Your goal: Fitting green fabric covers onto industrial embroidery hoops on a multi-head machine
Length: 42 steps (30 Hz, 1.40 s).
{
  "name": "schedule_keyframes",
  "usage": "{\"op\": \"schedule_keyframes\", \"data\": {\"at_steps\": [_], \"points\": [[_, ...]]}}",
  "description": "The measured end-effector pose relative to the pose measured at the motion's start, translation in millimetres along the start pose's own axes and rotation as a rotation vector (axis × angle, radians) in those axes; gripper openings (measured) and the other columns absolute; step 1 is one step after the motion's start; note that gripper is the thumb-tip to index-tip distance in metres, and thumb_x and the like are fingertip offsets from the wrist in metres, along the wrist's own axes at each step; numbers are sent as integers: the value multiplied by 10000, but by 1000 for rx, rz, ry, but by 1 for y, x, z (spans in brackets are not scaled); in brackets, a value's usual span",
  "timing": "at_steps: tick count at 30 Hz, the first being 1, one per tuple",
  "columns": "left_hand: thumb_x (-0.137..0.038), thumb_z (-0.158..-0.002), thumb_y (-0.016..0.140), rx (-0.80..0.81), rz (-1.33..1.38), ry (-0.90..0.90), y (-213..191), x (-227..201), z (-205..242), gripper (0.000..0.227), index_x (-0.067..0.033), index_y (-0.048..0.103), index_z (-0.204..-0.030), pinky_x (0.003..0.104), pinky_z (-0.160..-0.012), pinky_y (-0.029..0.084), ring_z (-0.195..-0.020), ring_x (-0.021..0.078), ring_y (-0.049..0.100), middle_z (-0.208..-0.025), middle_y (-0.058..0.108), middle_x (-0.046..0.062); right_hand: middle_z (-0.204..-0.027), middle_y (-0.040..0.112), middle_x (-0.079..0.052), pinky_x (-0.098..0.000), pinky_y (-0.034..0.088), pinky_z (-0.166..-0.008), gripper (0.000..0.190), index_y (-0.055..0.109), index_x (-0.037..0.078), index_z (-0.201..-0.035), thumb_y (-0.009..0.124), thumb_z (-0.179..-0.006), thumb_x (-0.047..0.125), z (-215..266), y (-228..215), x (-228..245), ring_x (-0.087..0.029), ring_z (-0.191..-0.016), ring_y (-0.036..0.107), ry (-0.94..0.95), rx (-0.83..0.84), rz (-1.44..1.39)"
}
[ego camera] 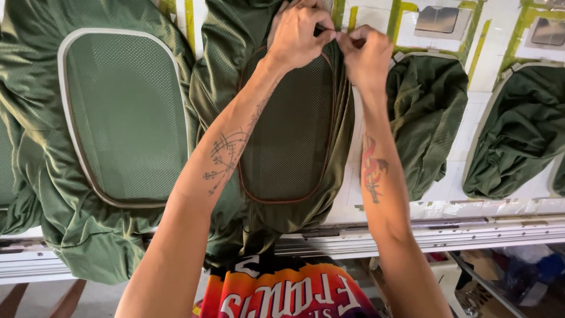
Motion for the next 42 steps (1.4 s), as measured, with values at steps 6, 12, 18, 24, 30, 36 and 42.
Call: {"op": "schedule_keyframes", "data": {"at_steps": [6,12,18,24,30,36,42], "points": [[-67,-941,688,-55,101,279,-10,-18,1,85,-124,742,-910,323,-668,529,-764,169,706,-878,758,-13,-636,467,4,-393,336,-606,630,465,153,-657,953,-1035,281,-12,13,-67,-131,-615,433,242,130,-27],[-237,-917,856,126,135,237,-10,-19,3,72,-186,809,-935,357,-745,510,-859,181,701,-928,746,-11,-678,225,25,-375,175,-590,694,285,179,-659,872,-1010,301,2,-1,-41,-140,-720,211,185,46,-48],[-672,-1063,479,55,137,284,-8,-26,1,605,-175,747,-843,343,-533,459,-657,144,689,-843,735,-70,-1034,574,-113,-403,533,-772,247,626,43,-1109,687,-1013,262,61,-35,69,-291,-931,667,43,-281,-55],[-297,-1151,587,71,234,423,-21,-41,9,288,-102,745,-1010,336,-687,523,-829,191,721,-962,747,17,-1040,611,-106,-388,511,-816,195,572,39,-1152,609,-1072,214,46,-25,63,-278,-940,624,-62,-250,-123],[-292,-983,820,33,205,180,-24,-32,3,144,-186,781,-894,267,-573,504,-691,69,710,-838,781,-84,-908,675,-125,-390,496,-691,194,726,5,-1062,643,-1072,181,41,-17,32,-261,-768,657,-80,-219,-142],[-307,-968,836,26,88,216,-14,-24,6,228,-144,712,-866,313,-531,473,-673,126,672,-804,714,-52,-763,731,-19,-319,459,-576,135,792,55,-971,714,-982,165,27,-16,11,-119,-651,618,85,-207,-167],[-777,-985,355,-140,100,190,-10,-13,4,697,-137,547,-787,345,-436,341,-516,135,503,-662,552,-50,-590,566,22,-338,380,-523,346,638,115,-652,737,-963,230,16,-1,-20,-79,-561,485,145,-153,-19]]}}
Point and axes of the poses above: each hand's wrist, its own z-axis away from the middle knuckle, its own y-axis out of the palm, x = y × z, the point moved 10 cm from there along -z, towards the middle knuckle
